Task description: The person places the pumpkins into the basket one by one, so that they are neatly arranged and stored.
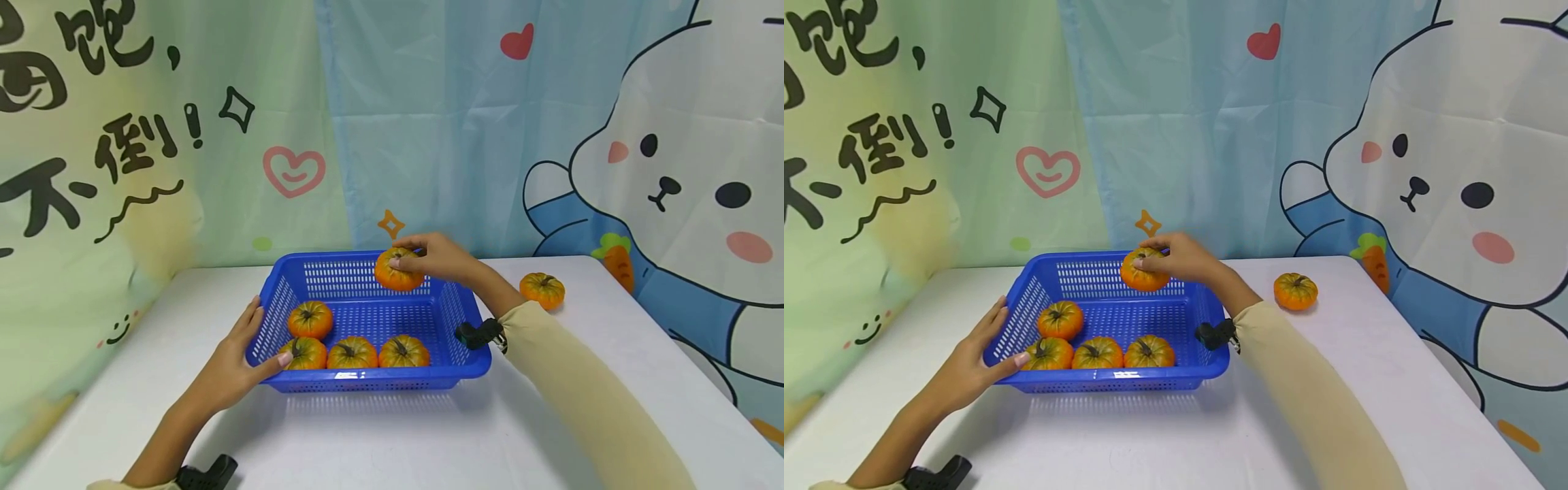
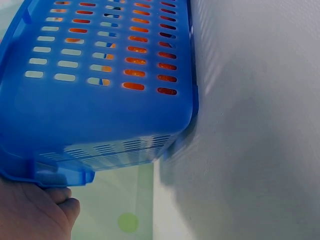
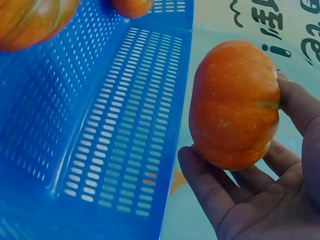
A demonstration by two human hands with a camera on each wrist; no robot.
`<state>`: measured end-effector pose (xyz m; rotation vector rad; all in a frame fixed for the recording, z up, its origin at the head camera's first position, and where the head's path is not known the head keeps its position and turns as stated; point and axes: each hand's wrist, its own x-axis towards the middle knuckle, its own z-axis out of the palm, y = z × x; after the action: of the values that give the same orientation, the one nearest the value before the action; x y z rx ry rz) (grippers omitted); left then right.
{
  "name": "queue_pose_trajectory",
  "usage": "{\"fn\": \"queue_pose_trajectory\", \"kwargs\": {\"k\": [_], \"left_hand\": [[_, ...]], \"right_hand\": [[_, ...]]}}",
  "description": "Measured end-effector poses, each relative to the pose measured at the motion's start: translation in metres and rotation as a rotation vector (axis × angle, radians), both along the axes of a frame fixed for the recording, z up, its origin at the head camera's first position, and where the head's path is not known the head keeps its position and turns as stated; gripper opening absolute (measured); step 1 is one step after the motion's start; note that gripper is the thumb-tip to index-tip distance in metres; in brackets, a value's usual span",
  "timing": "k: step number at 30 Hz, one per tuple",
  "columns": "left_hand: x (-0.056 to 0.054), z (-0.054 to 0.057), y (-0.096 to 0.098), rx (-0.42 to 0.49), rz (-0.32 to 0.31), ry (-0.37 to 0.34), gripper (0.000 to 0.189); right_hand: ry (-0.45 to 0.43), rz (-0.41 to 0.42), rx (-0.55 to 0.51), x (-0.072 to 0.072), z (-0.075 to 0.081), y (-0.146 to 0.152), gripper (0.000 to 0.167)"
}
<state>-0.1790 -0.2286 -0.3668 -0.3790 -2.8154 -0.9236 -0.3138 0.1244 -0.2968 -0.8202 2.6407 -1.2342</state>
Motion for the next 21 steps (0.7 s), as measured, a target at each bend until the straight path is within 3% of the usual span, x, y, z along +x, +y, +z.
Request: {"fn": "queue_pose_trajectory", "kwargs": {"k": [6, 21], "left_hand": [[0.0, -0.001, -0.001, -0.001, -0.002, 0.0, 0.097], [0.001, 0.002, 0.0, 0.011, -0.012, -0.002, 0.096]], "right_hand": [[-0.041, 0.079, 0.061, -0.006, -0.006, -0.015, 0.055], [-0.131, 0.109, 0.192, -0.007, -0.021, -0.048, 0.06]]}}
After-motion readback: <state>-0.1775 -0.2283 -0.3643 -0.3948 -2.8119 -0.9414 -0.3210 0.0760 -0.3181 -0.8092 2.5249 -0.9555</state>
